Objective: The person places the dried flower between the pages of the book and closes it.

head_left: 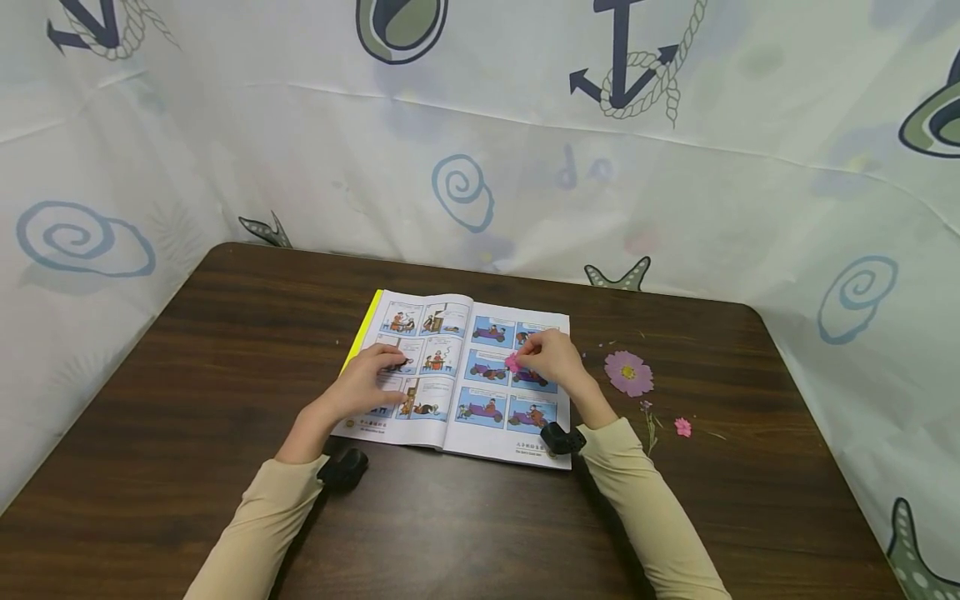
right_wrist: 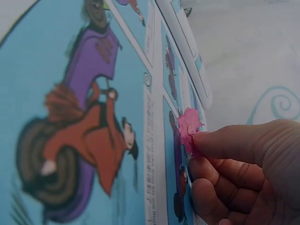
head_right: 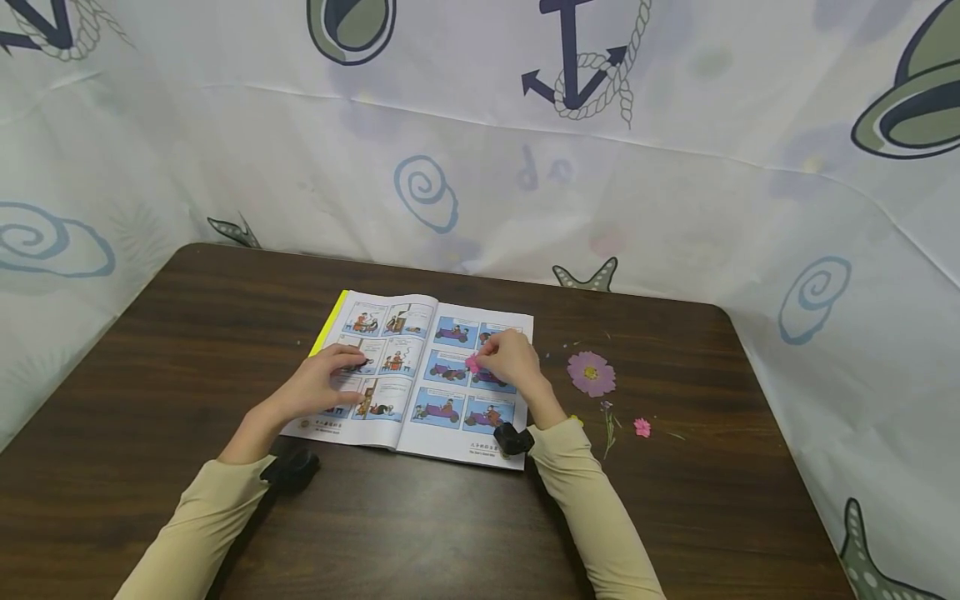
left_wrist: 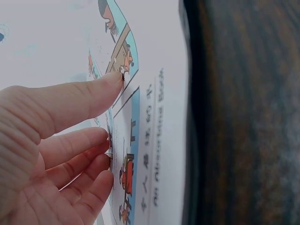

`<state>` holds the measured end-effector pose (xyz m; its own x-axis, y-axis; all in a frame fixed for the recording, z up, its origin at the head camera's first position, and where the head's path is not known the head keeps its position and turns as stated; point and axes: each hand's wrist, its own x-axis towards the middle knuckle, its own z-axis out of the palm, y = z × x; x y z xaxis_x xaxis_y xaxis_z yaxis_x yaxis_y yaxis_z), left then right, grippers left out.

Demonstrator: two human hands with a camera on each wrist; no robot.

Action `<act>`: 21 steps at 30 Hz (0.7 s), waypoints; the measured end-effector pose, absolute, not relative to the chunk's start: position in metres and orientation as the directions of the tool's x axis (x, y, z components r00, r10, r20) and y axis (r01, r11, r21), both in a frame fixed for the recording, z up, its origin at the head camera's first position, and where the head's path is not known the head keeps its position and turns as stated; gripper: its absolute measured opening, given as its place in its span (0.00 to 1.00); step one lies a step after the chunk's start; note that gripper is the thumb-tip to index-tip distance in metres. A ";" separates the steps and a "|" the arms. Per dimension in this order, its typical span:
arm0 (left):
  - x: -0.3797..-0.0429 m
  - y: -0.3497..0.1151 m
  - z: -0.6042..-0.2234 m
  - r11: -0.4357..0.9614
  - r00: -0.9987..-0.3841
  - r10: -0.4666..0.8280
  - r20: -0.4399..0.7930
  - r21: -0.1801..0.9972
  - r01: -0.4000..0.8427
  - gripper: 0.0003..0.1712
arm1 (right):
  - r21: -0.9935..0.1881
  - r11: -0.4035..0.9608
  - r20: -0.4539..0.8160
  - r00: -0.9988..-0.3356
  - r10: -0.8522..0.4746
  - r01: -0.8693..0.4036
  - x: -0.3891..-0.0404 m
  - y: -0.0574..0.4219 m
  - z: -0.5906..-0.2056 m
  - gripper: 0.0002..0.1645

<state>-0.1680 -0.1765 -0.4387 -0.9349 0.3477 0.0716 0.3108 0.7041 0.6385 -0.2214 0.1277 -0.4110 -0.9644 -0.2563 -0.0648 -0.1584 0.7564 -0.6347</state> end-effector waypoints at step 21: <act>-0.167 -0.175 -0.438 0.701 -0.938 0.338 0.074 0.646 0.303 0.32 | -0.657 0.721 -0.010 -0.954 -0.298 -0.218 -0.222 0.130 -0.417 0.07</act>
